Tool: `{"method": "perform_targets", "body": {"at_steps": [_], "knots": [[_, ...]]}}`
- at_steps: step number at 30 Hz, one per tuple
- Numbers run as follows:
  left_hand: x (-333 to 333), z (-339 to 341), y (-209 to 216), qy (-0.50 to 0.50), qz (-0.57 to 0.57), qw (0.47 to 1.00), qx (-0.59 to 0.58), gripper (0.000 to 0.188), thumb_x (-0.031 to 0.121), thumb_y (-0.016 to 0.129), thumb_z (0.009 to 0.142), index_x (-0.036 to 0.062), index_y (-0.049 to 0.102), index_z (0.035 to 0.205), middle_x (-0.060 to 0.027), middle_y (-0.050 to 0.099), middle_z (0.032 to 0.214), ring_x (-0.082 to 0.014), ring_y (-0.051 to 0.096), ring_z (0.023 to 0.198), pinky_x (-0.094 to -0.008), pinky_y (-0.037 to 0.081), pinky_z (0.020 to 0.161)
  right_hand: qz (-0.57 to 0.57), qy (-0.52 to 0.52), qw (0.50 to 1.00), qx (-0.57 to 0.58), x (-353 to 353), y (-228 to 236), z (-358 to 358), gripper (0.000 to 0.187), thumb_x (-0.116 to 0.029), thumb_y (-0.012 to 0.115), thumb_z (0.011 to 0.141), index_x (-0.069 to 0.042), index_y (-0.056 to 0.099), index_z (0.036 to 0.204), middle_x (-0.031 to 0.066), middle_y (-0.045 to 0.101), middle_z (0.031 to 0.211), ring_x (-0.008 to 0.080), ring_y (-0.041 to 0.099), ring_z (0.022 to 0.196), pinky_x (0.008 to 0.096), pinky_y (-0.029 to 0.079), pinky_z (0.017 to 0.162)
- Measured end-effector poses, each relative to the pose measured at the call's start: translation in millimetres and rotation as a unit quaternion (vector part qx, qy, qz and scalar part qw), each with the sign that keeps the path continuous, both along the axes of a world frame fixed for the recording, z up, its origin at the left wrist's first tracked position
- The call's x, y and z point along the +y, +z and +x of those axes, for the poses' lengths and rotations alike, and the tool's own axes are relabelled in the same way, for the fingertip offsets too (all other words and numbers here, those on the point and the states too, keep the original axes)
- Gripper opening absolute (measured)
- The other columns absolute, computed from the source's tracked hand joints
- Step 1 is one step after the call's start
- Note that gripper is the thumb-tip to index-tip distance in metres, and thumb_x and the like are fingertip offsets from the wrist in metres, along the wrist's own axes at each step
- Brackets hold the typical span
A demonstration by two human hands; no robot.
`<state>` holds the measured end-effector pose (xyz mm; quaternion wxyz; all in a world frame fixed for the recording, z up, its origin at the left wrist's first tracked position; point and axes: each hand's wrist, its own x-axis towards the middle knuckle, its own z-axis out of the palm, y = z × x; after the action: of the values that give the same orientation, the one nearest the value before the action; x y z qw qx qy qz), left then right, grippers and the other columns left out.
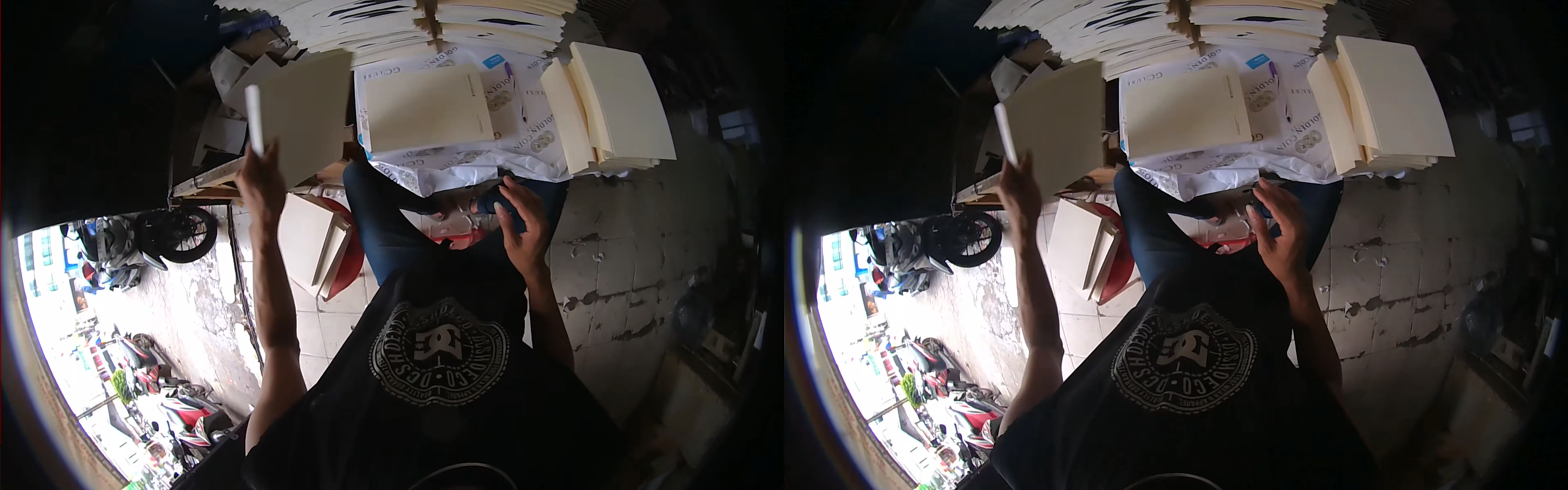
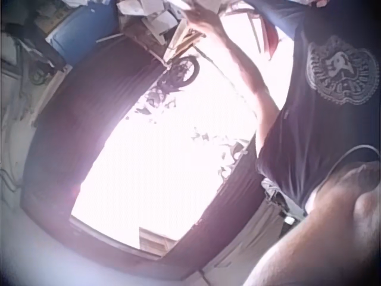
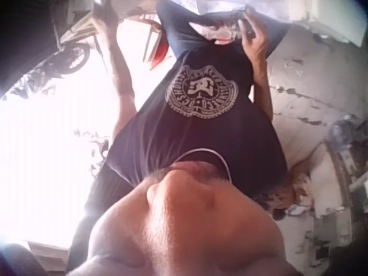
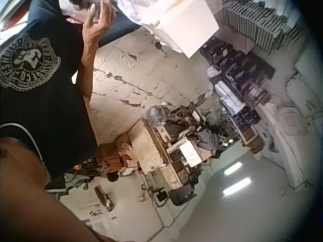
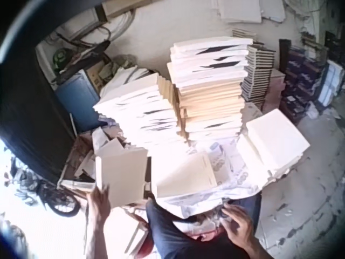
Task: The person folds sheets of paper in half by hand and stacks the folded papers onto a stool.
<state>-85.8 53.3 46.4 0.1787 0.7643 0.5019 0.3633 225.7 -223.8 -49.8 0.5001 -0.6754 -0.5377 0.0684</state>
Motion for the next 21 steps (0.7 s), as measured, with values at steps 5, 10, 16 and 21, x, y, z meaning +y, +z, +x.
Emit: {"method": "perform_targets", "body": {"at_steps": [5,10,16,21], "knots": [[-60,-95,-10,0.08,0.165,0.977,0.105,0.036,0.004,0.064,0.093,0.003,0.063,0.129,-0.02,0.066,0.126,-0.0313,0.067,0.112,-0.0371,0.057,0.087,-0.003,0.037,0.999,0.012,21,0,-2,0.029,-0.008,0.071,0.088,0.0,0.068,0.116,0.0135,0.066,0.125,0.0305,0.062,0.115,0.0402,0.048,0.097],[-124,-133,-194,0.028,0.029,0.974,0.222,0.054,0.006,0.069,0.088,0.0048,0.052,0.14,-0.0215,0.049,0.146,-0.0388,0.043,0.139,-0.0472,0.035,0.114,0.008,0.087,0.996,0.014,34,23,-3,0.028,-0.009,0.072,0.087,-0.001,0.069,0.114,0.0124,0.068,0.123,0.0293,0.062,0.113,0.0389,0.048,0.095],[-146,-133,-224,0.05,-0.071,0.991,0.099,0.059,0.016,0.075,0.087,0.0007,0.051,0.138,-0.0247,0.045,0.147,-0.0396,0.044,0.136,-0.0459,0.036,0.112,0.095,-0.106,0.979,-0.145,11,84,92,0.034,0.002,0.072,0.083,0.0,0.068,0.117,0.0135,0.068,0.123,0.0292,0.063,0.114,0.0385,0.046,0.099],[-118,-41,-59,-0.096,-0.107,0.97,-0.196,0.07,0.049,0.048,0.101,-0.0075,0.043,0.142,-0.0222,0.049,0.144,-0.036,0.045,0.136,-0.0519,0.034,0.114,-0.057,-0.453,0.882,-0.117,-24,52,246,0.082,-0.064,0.066,0.085,-0.004,0.052,0.139,0.0254,0.047,0.144,0.0432,0.041,0.135,0.0537,0.039,0.106]]}}
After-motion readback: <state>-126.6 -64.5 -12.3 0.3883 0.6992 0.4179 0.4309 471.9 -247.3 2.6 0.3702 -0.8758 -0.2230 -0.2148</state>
